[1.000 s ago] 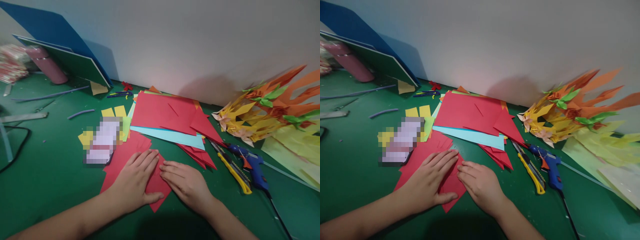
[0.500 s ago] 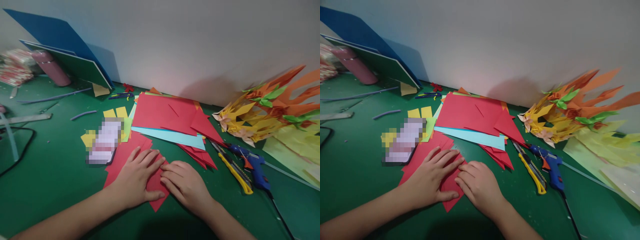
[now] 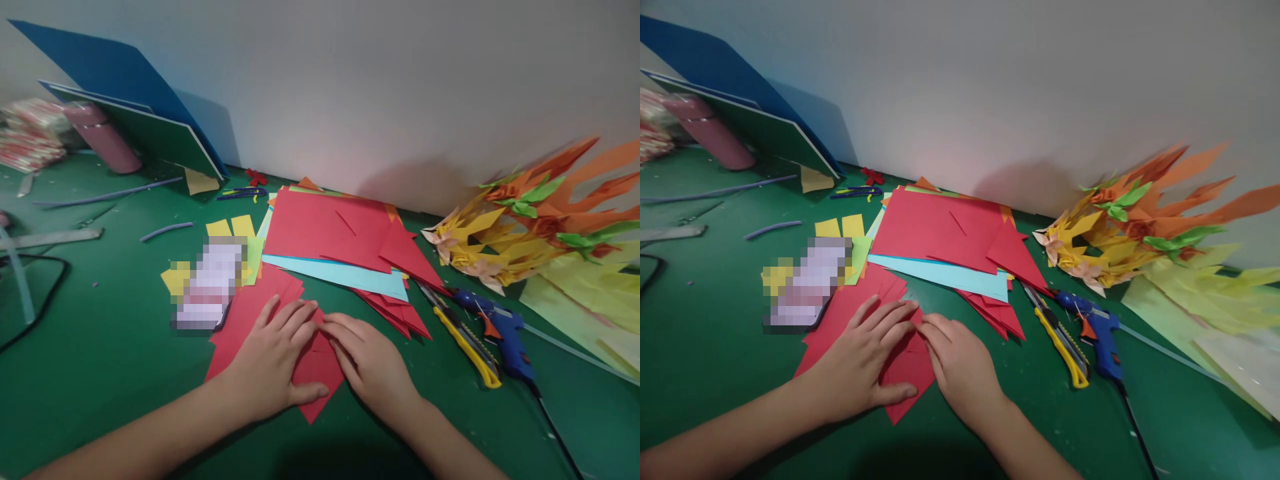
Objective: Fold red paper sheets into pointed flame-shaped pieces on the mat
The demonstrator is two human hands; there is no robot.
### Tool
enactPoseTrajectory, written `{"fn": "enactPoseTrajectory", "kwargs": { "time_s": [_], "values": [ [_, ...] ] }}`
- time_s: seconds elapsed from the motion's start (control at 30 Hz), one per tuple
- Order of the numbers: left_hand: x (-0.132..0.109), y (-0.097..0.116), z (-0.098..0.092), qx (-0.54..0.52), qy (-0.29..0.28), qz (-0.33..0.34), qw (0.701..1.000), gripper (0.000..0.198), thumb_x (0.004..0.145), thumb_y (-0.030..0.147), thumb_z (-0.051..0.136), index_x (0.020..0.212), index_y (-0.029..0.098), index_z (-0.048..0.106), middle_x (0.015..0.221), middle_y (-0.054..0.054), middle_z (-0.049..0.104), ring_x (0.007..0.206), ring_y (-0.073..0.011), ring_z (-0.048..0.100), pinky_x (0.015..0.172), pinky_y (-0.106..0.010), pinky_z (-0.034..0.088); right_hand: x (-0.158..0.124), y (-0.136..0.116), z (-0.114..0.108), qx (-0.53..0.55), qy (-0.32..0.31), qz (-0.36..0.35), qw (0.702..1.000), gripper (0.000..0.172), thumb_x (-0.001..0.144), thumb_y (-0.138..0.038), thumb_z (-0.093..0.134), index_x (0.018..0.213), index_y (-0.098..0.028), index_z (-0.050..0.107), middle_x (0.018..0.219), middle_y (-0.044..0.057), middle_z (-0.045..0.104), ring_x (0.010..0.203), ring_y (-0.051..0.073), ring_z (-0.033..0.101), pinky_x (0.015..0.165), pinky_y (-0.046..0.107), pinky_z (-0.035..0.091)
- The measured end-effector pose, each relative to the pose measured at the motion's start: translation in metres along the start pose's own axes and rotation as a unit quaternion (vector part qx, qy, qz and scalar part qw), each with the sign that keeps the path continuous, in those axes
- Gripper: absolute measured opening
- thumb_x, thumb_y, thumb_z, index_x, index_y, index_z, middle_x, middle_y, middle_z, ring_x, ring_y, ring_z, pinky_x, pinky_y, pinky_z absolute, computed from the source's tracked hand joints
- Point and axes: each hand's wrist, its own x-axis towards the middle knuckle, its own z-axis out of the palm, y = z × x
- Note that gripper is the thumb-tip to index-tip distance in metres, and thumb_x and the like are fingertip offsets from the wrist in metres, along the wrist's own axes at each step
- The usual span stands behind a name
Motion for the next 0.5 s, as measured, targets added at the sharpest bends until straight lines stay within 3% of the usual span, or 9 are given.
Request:
{"fn": "enactPoseTrajectory", "kwargs": {
  "time_s": [0.2,0.33,0.5],
  "values": [
    [0.000,-0.001,0.001,-0.001,0.012,0.008,1.000,0.061,0.073,0.062,0.063,0.112,0.016,0.058,0.136,-0.018,0.053,0.130,-0.0324,0.043,0.112,-0.055,0.019,0.005,-0.008,-0.001,-0.051,-0.050,0.027,0.997,0.029,0.083,-0.003,0.039,0.096,-0.018,0.060,0.125,0.009,0.064,0.073,0.020,0.060,0.062,0.032,0.048],
    [0.000,-0.001,0.002,0.003,0.019,0.009,1.000,0.057,0.072,0.061,0.065,0.106,0.015,0.058,0.134,-0.019,0.054,0.129,-0.0330,0.044,0.111,-0.057,0.020,0.005,-0.011,-0.003,-0.061,-0.050,0.035,0.996,0.028,0.082,-0.003,0.039,0.096,-0.019,0.059,0.123,0.008,0.065,0.071,0.020,0.057,0.060,0.030,0.044],
    [-0.001,-0.001,0.001,0.006,0.015,0.005,1.000,0.052,0.072,0.063,0.063,0.098,0.018,0.059,0.137,-0.018,0.052,0.129,-0.0319,0.044,0.112,-0.056,0.019,0.002,-0.007,-0.008,-0.038,0.015,0.016,0.999,0.026,0.081,-0.004,0.040,0.090,-0.018,0.060,0.085,0.006,0.071,0.064,0.018,0.055,0.056,0.027,0.038]
  ]
}}
